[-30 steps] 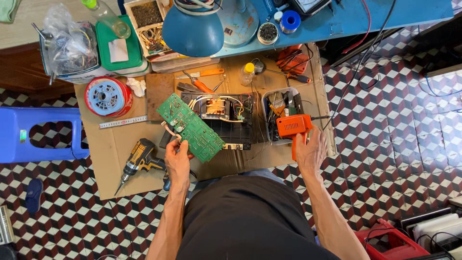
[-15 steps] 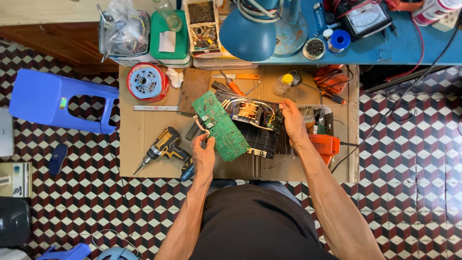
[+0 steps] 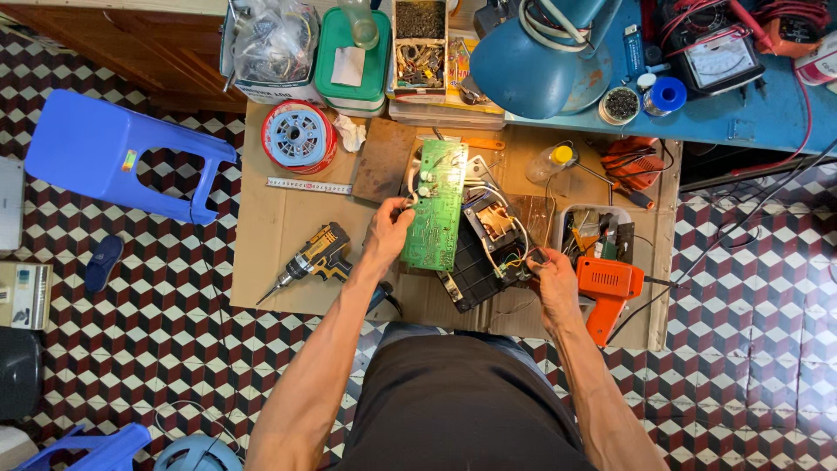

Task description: The person manipulates a circuit board and transformer assembly, adjusting wires and components with fingers. They flip the board to inspect both sides and use a heat gun on the board surface. The work occurs at a cluttered electronics repair bench with various tools visible.

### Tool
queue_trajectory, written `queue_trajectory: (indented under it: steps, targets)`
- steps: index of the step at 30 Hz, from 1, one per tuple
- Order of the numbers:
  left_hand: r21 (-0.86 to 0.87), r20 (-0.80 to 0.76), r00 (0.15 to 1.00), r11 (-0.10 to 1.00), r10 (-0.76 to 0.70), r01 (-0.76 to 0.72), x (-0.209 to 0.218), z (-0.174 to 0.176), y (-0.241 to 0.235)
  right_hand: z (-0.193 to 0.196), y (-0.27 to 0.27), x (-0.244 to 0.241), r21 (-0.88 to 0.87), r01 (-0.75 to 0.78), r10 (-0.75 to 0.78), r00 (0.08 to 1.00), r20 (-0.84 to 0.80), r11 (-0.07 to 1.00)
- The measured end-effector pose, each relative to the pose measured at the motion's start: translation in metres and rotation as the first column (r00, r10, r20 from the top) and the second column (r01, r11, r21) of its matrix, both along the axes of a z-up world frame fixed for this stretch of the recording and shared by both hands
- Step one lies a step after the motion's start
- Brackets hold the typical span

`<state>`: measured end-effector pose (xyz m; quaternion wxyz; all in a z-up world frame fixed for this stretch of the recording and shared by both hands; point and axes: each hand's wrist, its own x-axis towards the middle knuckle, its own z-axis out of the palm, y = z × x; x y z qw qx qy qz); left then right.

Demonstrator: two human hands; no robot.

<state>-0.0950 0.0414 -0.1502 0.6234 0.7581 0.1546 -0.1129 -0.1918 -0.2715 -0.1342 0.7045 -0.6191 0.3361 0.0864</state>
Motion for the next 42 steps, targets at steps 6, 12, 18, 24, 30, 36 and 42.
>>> queue_trajectory:
  steps: [6, 12, 18, 24, 30, 36, 42]
  targets:
    - [0.026, 0.01, 0.949, 0.949, -0.316, 0.315, 0.063, -0.009, 0.012, 0.012, 0.034, -0.031, 0.112, 0.02, -0.01, 0.996, -0.094, 0.993]
    - [0.016, 0.064, 0.915, 0.918, -0.397, 0.397, 0.087, -0.013, 0.017, -0.012, 0.054, -0.047, 0.049, -0.049, 0.054, 0.993, -0.106, 0.998]
    - [-0.033, 0.101, 0.895, 0.898, -0.434, 0.439, 0.079, 0.008, 0.009, -0.018, 0.036, -0.065, 0.051, -0.089, 0.092, 0.995, -0.047, 0.995]
    - [0.115, 0.395, 0.816, 0.904, -0.423, 0.412, 0.061, 0.01, 0.004, 0.021, 0.026, -0.029, 0.274, 0.054, -0.066, 0.997, 0.034, 0.96]
    - [-0.23, -0.052, 0.977, 0.955, -0.206, 0.189, 0.044, 0.019, 0.013, 0.046, 0.042, 0.037, 0.33, 0.024, -0.017, 1.0, -0.026, 0.944]
    - [-0.666, -0.48, 0.772, 0.745, -0.417, -0.012, 0.008, 0.036, 0.01, 0.048, 0.049, 0.055, 0.398, -0.048, 0.054, 0.999, -0.003, 0.916]
    - [-0.76, -0.495, 0.818, 0.602, -0.294, -0.244, 0.001, 0.031, -0.005, 0.044, 0.054, 0.055, 0.393, -0.048, 0.041, 0.999, 0.025, 0.918]
